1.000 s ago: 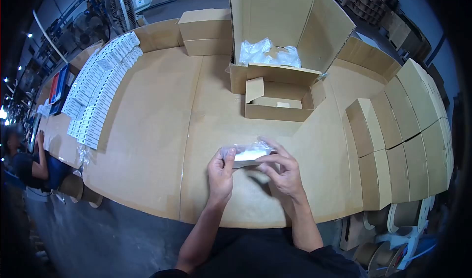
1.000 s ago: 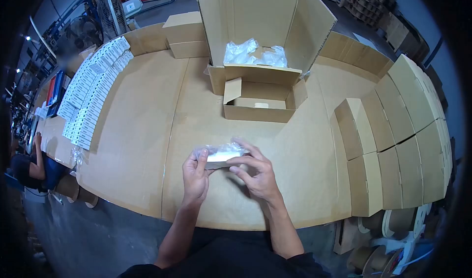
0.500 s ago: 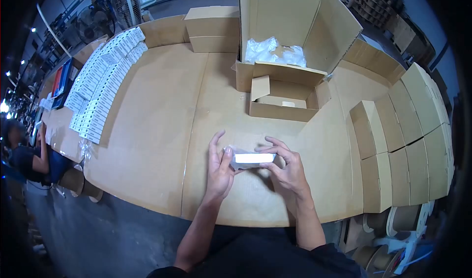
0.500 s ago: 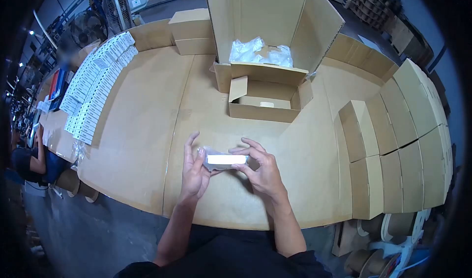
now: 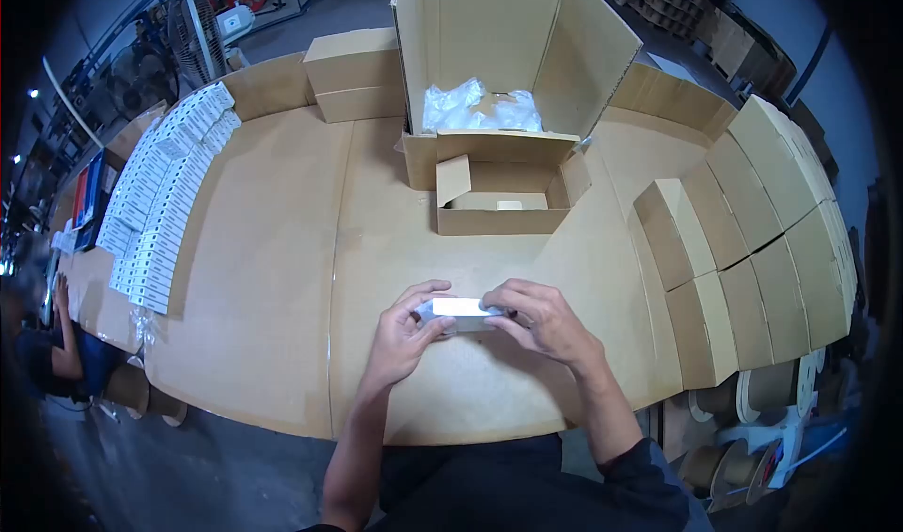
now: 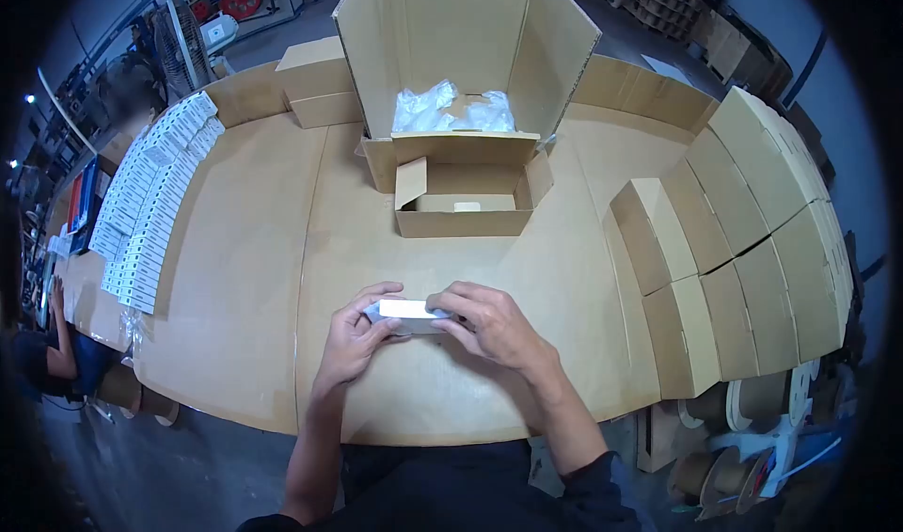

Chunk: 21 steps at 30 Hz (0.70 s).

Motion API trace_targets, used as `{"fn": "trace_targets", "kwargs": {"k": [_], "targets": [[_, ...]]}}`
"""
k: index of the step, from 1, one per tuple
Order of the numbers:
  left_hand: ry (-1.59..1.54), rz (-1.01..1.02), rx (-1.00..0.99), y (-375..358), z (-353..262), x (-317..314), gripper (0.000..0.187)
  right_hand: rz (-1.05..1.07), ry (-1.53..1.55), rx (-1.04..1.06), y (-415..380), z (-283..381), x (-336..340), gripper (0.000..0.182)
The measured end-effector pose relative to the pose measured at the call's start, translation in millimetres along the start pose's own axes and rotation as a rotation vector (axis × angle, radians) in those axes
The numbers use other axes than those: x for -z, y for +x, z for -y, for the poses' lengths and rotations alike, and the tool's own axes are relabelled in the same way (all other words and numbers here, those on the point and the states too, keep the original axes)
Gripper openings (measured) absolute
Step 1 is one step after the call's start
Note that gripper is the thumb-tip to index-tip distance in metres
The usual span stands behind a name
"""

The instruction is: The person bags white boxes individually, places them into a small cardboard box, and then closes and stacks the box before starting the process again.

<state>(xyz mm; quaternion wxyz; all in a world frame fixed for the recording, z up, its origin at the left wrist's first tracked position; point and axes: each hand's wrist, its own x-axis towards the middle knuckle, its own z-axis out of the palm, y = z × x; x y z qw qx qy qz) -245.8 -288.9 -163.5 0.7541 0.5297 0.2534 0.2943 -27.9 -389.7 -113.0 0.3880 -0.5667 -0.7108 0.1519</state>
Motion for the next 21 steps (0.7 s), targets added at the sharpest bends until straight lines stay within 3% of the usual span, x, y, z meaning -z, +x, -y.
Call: {"fn": "trace_targets", "kwargs": {"k": [3, 4, 7, 8, 11, 15, 19, 21], "targets": [[-0.014, 0.014, -0.102, 15, 5, -7, 0.047, 0.029, 0.006, -0.017, 4, 1, 19, 0.020], [0.027, 0.030, -0.225, 21, 3, -11, 0.059, -0.024, 0.024, -0.027, 6, 1, 24, 0.019], [0.452, -0.163, -0.180, 32, -23, -20, 0.061, -0.261, -0.019, -0.124, 9, -10, 40, 0.018], [0.763, -0.151, -0.355, 41, -23, -13, 0.064, -0.360, -0.071, -0.158, 10, -21, 42, 0.016], [1.233, -0.194, -0.471, 64, -15, -7, 0.063, -0.637, -0.038, -0.219, 24, -41, 48, 0.016], [1.370, -0.190, -0.427, 87, -11, -9, 0.061, -0.812, -0.241, -0.099, 43, -74, 43, 0.021], [1.396, -0.215, -0.441, 97, 5, -7, 0.070, -0.701, -0.418, -0.109, 46, -79, 39, 0.021], [1.353, -0.229, -0.454, 98, 10, -6, 0.073, -0.681, -0.363, -0.150, 45, -91, 37, 0.021]]}}
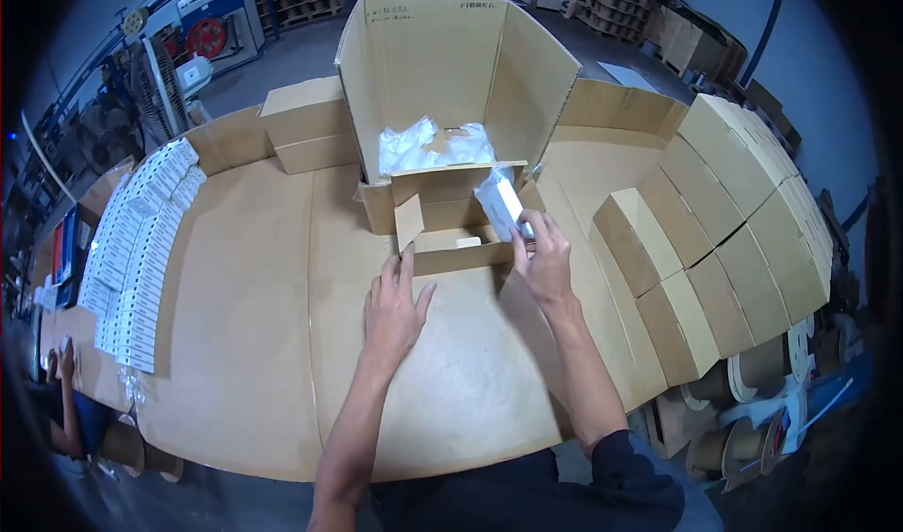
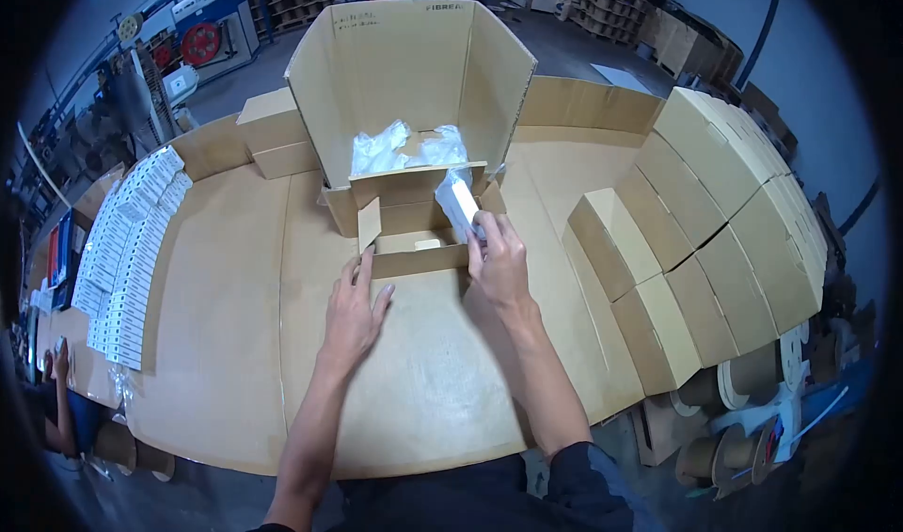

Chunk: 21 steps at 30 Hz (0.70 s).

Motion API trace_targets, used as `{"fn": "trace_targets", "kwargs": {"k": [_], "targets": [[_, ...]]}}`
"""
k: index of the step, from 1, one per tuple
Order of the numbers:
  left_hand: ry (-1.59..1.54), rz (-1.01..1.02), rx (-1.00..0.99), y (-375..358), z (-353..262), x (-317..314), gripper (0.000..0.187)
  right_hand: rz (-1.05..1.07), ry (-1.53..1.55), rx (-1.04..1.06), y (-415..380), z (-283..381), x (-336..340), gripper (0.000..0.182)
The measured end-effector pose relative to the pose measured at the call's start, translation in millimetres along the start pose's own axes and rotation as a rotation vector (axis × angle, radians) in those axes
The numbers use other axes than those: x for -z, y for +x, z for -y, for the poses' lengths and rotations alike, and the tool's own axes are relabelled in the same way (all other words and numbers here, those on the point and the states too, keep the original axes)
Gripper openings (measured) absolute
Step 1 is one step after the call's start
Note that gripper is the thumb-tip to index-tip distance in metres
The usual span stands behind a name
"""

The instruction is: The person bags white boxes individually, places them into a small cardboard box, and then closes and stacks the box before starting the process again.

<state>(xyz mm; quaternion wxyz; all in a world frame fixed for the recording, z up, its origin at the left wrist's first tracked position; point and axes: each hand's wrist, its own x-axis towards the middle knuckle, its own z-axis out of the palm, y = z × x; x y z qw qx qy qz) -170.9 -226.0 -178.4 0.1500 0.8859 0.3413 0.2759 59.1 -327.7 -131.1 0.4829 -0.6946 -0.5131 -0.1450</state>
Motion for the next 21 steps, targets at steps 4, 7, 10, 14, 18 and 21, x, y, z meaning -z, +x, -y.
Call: {"fn": "trace_targets", "kwargs": {"k": [4, 7, 10, 14, 18, 21], "targets": [[-0.008, -0.026, 0.037, -2, -3, -2, 0.077, 0.009, -0.104, 0.003, 3, -8, -7, 0.020], [-0.011, -0.025, 0.038, -4, -2, -3, 0.079, -0.011, -0.166, -0.047, 4, -9, -10, 0.019], [-0.010, -0.038, 0.037, -5, -3, -5, 0.079, -0.025, -0.219, -0.079, 2, -18, -16, 0.017], [-0.007, -0.021, 0.043, -5, -2, -7, 0.077, -0.005, -0.262, -0.136, -1, -27, -21, 0.012], [0.051, -0.114, -0.050, -3, -1, -9, 0.077, -0.004, -0.310, -0.170, -1, -25, -28, 0.008], [0.037, -0.098, -0.082, -5, 2, -11, 0.078, 0.032, -0.338, -0.217, 2, -24, -26, 0.006]]}}
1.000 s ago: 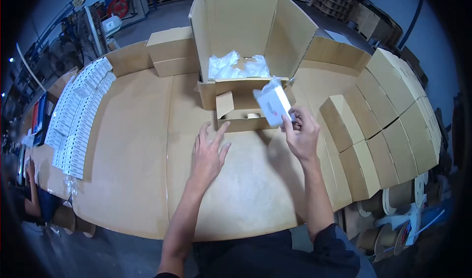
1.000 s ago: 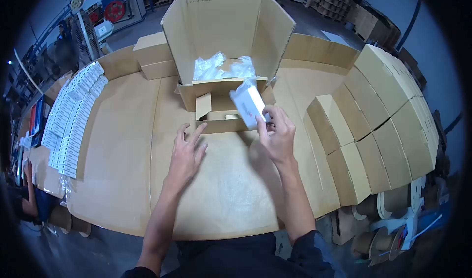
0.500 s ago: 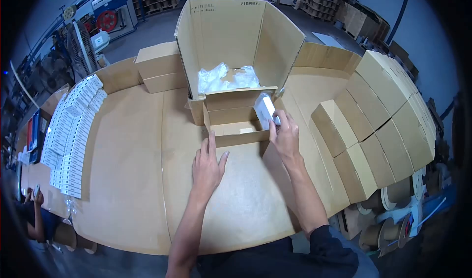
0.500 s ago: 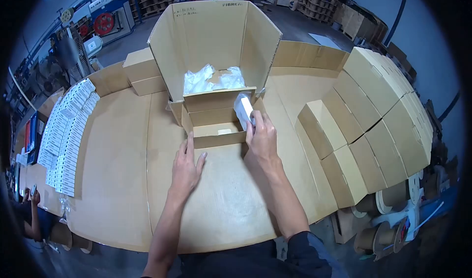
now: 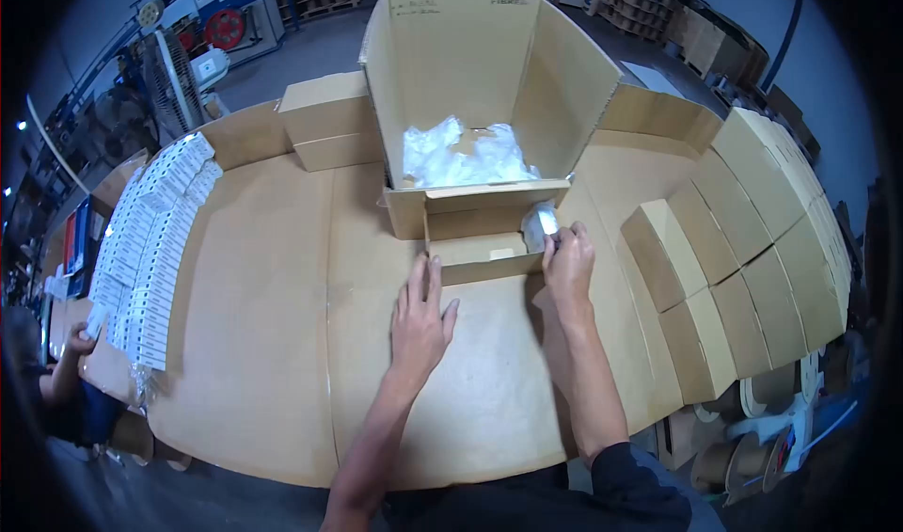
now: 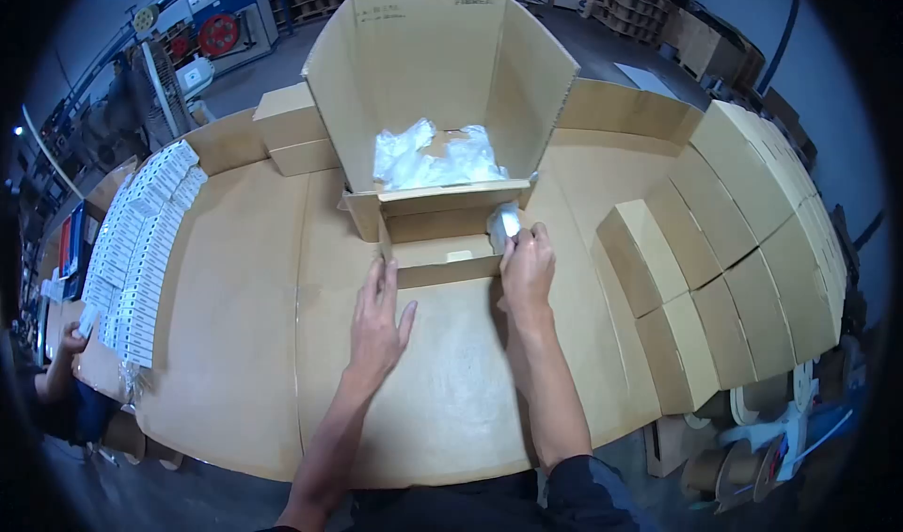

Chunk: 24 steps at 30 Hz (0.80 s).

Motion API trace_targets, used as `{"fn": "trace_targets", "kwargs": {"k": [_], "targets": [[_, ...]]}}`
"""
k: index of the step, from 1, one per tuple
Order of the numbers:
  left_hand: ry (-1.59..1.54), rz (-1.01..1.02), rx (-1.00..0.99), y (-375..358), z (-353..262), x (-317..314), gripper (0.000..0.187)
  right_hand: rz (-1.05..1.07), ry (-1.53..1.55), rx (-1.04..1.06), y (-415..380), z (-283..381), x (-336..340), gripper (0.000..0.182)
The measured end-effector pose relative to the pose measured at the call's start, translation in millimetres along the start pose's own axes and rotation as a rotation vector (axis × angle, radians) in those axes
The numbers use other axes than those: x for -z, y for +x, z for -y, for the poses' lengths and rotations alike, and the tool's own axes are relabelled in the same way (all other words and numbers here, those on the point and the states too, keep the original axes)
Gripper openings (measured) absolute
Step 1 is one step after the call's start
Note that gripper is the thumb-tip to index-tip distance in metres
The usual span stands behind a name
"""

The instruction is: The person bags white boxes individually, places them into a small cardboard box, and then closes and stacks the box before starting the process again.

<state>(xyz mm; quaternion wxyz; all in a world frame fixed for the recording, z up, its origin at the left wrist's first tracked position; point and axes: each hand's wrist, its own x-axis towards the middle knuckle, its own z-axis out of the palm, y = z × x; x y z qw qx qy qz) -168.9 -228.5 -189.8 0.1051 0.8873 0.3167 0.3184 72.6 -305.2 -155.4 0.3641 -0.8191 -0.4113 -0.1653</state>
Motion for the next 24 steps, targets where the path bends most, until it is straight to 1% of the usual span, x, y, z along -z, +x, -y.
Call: {"fn": "trace_targets", "kwargs": {"k": [5, 6, 9, 10, 13, 14, 16, 19, 22, 24], "targets": [[-0.048, 0.026, 0.008, 0, 3, 1, 0.080, 0.031, -0.002, -0.012, 0, -1, -2, 0.007], [-0.055, 0.004, -0.004, 0, 3, 0, 0.080, 0.060, -0.047, -0.020, 1, 1, -1, 0.008], [-0.069, 0.031, 0.019, 0, 2, 1, 0.079, 0.117, -0.161, 0.071, 13, 3, 8, 0.006], [-0.071, 0.028, 0.020, 0, 3, 0, 0.078, 0.155, -0.185, 0.081, 17, -3, 4, 0.008], [-0.079, -0.015, -0.007, 0, 1, 1, 0.076, 0.274, -0.211, 0.098, 25, 1, 17, 0.004], [-0.076, -0.015, -0.015, 1, 1, 1, 0.075, 0.282, -0.230, 0.103, 26, 2, 16, 0.003], [-0.067, -0.009, -0.024, -1, 3, 3, 0.074, 0.304, -0.264, 0.115, 24, 5, 14, 0.008], [-0.031, -0.012, -0.074, 2, 6, 7, 0.073, 0.290, -0.336, 0.189, 19, 3, 8, 0.016], [-0.089, -0.005, -0.036, 3, 7, 6, 0.073, 0.353, -0.337, 0.161, 22, 6, 11, 0.020], [-0.107, -0.025, -0.058, 4, 9, 1, 0.074, 0.321, -0.283, 0.160, 20, 6, 15, 0.023]]}}
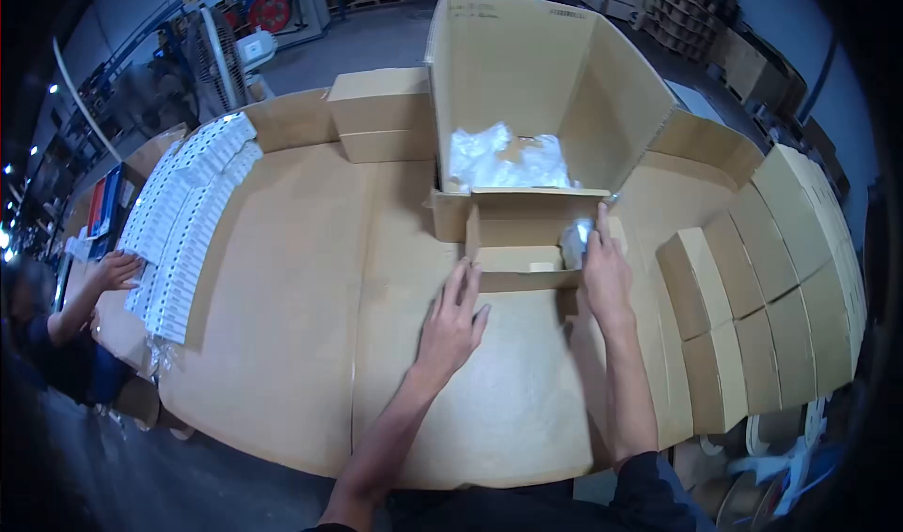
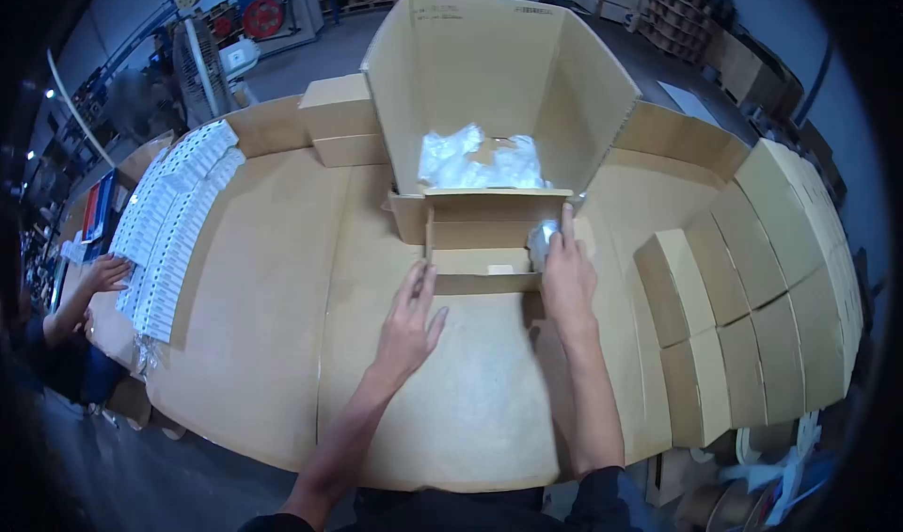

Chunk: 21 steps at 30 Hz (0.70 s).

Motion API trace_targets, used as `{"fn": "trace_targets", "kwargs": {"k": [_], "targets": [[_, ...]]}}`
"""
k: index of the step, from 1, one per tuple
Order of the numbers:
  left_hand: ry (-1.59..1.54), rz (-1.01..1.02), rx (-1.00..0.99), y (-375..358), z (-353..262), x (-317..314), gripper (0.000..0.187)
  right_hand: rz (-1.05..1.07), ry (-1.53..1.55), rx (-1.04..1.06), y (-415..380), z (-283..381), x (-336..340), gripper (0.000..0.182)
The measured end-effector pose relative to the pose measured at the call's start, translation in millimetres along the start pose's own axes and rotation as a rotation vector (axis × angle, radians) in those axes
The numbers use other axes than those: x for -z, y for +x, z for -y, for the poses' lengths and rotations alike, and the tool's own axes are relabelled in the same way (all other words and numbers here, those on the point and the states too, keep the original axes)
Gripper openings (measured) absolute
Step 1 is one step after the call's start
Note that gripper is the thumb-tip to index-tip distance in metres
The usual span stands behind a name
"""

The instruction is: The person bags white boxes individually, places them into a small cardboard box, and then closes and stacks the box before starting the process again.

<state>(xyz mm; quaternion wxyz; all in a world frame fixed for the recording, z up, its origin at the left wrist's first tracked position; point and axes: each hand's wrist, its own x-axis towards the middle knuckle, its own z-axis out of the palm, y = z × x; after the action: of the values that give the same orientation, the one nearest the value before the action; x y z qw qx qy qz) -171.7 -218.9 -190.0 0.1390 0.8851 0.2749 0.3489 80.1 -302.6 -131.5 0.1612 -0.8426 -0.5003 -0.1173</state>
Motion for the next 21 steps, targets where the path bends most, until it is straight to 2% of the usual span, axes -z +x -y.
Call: {"fn": "trace_targets", "kwargs": {"k": [4, 5, 6, 8, 11, 13, 17, 18, 21], "targets": [[0.009, 0.018, 0.017, 2, -3, 7, 0.073, -0.139, 0.136, 0.102, -7, -21, -12, 0.039], [0.029, 0.003, 0.025, 3, -3, 14, 0.072, -0.128, 0.121, 0.114, -6, -15, 0, 0.039], [0.047, -0.007, 0.032, 2, -4, 21, 0.072, -0.308, 0.028, 0.217, -5, -16, -2, 0.034], [0.062, -0.020, 0.069, -8, 1, 40, 0.070, -0.223, 0.217, 0.054, -7, -2, 20, 0.029], [0.090, -0.027, 0.130, -23, 16, 69, 0.069, -0.368, 0.236, 0.107, -4, 29, 38, 0.027], [0.148, -0.008, 0.174, -40, 34, 99, 0.069, -0.324, 0.368, 0.161, 3, 68, 54, 0.025], [0.302, -0.121, 0.232, -73, 94, 158, 0.051, -0.159, 0.650, 0.296, 15, 157, 40, 0.026], [0.314, -0.142, 0.268, -83, 111, 174, 0.043, -0.100, 0.613, 0.365, 19, 185, 38, 0.027], [0.381, -0.148, 0.313, -100, 153, 228, 0.042, 0.008, 0.672, 0.636, 33, 265, 9, 0.027]]}}
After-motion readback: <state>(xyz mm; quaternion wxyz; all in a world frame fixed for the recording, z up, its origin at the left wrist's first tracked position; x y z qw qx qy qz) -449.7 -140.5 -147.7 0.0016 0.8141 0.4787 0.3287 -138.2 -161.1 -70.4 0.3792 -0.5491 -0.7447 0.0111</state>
